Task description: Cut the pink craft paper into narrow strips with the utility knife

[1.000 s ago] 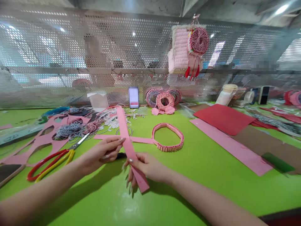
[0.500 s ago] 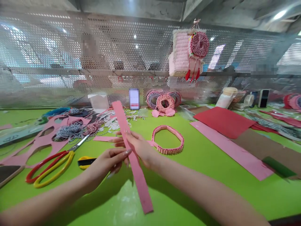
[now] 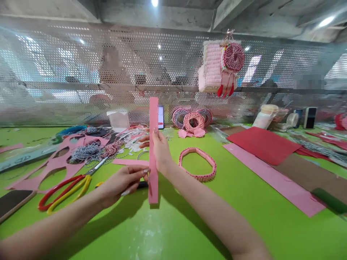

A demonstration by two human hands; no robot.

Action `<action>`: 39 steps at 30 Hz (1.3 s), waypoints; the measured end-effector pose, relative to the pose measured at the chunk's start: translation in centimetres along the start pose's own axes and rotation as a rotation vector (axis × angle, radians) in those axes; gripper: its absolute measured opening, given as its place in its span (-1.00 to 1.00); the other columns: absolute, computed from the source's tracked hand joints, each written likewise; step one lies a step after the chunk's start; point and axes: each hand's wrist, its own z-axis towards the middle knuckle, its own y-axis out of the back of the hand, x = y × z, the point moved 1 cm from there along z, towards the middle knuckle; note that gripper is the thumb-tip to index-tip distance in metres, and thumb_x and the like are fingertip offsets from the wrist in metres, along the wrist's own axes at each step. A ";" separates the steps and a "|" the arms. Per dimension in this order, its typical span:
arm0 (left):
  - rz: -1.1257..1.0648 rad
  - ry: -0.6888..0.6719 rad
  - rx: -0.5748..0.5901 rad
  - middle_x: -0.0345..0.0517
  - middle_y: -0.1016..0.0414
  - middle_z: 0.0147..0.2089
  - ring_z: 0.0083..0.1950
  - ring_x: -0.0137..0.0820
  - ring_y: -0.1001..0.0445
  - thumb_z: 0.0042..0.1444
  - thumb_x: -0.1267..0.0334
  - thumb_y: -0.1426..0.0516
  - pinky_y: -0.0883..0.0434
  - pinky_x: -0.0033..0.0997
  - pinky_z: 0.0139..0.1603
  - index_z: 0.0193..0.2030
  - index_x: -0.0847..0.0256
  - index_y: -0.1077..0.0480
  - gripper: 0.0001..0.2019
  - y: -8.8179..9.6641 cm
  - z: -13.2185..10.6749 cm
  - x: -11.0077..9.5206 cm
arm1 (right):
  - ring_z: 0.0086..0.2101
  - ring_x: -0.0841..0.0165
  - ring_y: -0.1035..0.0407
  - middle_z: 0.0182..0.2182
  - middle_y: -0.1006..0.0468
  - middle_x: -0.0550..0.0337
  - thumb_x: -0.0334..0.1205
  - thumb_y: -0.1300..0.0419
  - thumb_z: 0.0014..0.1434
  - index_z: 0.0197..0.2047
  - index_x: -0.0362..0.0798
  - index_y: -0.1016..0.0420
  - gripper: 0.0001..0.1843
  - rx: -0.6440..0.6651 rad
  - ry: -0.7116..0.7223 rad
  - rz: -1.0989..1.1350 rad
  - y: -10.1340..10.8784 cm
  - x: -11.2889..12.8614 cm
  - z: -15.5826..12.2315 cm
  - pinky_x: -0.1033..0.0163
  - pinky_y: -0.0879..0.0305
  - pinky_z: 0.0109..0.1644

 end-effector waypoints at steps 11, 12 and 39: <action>0.103 0.153 0.119 -0.17 -0.54 -0.46 -0.74 -0.67 -0.04 -0.06 -0.06 -0.23 0.09 -0.52 -0.72 -0.26 0.32 -0.55 -0.57 -1.8 0.0 3.4 | -0.70 0.54 -0.22 -0.61 -0.46 0.37 -0.10 -0.05 0.37 -0.29 0.00 -0.43 -0.75 -0.125 0.148 0.148 0.9 2.8 1.5 0.34 -0.37 -0.47; 0.118 0.182 0.160 -0.16 -0.53 -0.49 -0.75 -0.65 -0.04 -0.09 -0.06 -0.25 0.08 -0.51 -0.73 -0.24 0.35 -0.57 -0.55 -2.5 -0.4 3.9 | -0.69 0.54 -0.22 -0.61 -0.45 0.38 -0.10 -0.02 0.38 -0.28 0.01 -0.43 -0.74 -0.153 0.172 0.169 1.4 4.0 1.8 0.36 -0.36 -0.49; 0.053 -0.002 0.050 -0.32 -0.27 -0.63 -0.66 -0.63 0.01 -0.05 -0.20 -0.22 0.12 -0.50 -0.61 -0.51 0.23 -0.34 -0.53 0.0 0.3 -0.3 | -0.40 0.36 -0.52 -0.50 -0.60 0.25 -0.24 -0.07 0.32 -0.12 -0.04 -0.37 -0.89 0.141 -0.252 -0.074 1.0 -0.3 -1.8 0.22 -0.41 -0.14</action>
